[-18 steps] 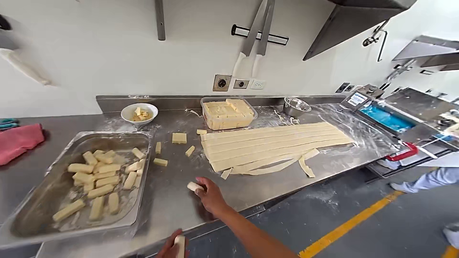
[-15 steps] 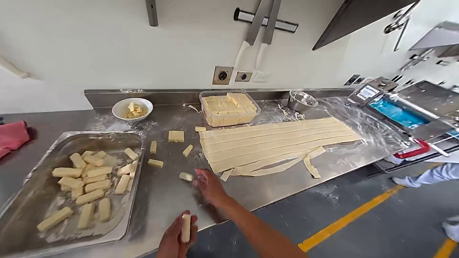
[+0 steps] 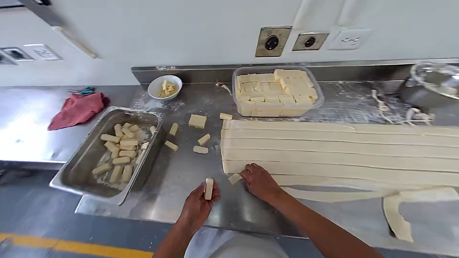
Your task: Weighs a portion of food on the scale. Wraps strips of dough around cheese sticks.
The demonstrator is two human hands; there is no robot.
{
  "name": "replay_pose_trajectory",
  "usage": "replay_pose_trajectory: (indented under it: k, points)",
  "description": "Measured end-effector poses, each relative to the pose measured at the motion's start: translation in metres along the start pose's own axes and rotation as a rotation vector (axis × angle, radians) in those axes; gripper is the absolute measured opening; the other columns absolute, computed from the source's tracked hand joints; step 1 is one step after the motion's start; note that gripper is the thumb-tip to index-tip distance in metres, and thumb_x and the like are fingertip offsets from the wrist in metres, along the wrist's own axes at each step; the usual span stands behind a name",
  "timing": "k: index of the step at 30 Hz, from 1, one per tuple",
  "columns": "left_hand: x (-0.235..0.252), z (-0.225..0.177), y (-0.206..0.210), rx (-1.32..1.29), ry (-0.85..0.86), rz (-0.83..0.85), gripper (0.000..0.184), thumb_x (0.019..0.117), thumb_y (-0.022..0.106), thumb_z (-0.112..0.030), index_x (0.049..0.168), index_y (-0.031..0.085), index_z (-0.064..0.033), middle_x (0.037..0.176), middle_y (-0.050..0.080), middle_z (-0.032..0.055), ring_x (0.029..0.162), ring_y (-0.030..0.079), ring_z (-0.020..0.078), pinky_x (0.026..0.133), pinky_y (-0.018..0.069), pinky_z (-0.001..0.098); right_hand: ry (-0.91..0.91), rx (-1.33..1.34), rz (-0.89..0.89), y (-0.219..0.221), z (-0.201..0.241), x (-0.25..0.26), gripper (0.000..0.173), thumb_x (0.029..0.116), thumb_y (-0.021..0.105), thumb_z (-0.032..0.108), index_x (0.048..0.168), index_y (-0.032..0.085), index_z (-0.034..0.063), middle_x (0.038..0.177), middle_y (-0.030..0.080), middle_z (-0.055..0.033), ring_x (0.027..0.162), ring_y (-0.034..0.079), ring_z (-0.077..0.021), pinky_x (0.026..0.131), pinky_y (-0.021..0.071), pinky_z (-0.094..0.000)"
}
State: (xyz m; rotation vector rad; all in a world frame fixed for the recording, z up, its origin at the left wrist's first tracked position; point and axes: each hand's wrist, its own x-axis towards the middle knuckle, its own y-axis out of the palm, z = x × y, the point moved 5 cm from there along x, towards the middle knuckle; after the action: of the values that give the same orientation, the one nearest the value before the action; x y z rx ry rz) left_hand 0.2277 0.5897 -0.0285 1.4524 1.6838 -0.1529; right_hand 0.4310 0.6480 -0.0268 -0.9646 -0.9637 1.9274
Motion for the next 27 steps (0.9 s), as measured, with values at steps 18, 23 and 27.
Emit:
replay_pose_trajectory:
  k: [18, 23, 27]
  points:
    - [-0.039, 0.046, 0.045, -0.139, -0.098, 0.021, 0.044, 0.1131, 0.016, -0.029, 0.122, 0.049, -0.0009, 0.101, 0.074, 0.0159, 0.094, 0.074, 0.0282, 0.086, 0.0613, 0.0416, -0.030, 1.091, 0.347, -0.015, 0.005, -0.040, 0.049, 0.0867, 0.068, -0.004, 0.133, 0.053, -0.0003, 0.125, 0.062, -0.0115, 0.094, 0.069, -0.0147, 0.084, 0.0603, -0.0322]
    - [-0.018, 0.036, 0.049, -0.204, -0.049, -0.008, 0.042, 0.1131, 0.020, -0.021, 0.114, 0.056, 0.0011, 0.094, 0.070, 0.0097, 0.083, 0.072, 0.0179, 0.079, 0.0618, 0.0321, -0.008, 1.041, 0.327, -0.009, 0.006, -0.049, 0.058, 0.0852, 0.069, -0.002, 0.140, 0.050, 0.0027, 0.136, 0.053, -0.0142, 0.107, 0.067, -0.0170, 0.090, 0.0600, -0.0308]
    - [-0.012, 0.029, 0.042, -0.117, -0.006, 0.019, 0.032, 0.1099, 0.029, -0.009, 0.114, 0.058, 0.0036, 0.101, 0.071, 0.0094, 0.087, 0.071, 0.0138, 0.083, 0.0600, 0.0270, 0.121, 1.066, 0.288, 0.005, -0.003, -0.038, 0.055, 0.0928, 0.074, 0.019, 0.138, 0.052, -0.0014, 0.118, 0.063, -0.0118, 0.093, 0.069, -0.0158, 0.079, 0.0613, -0.0312]
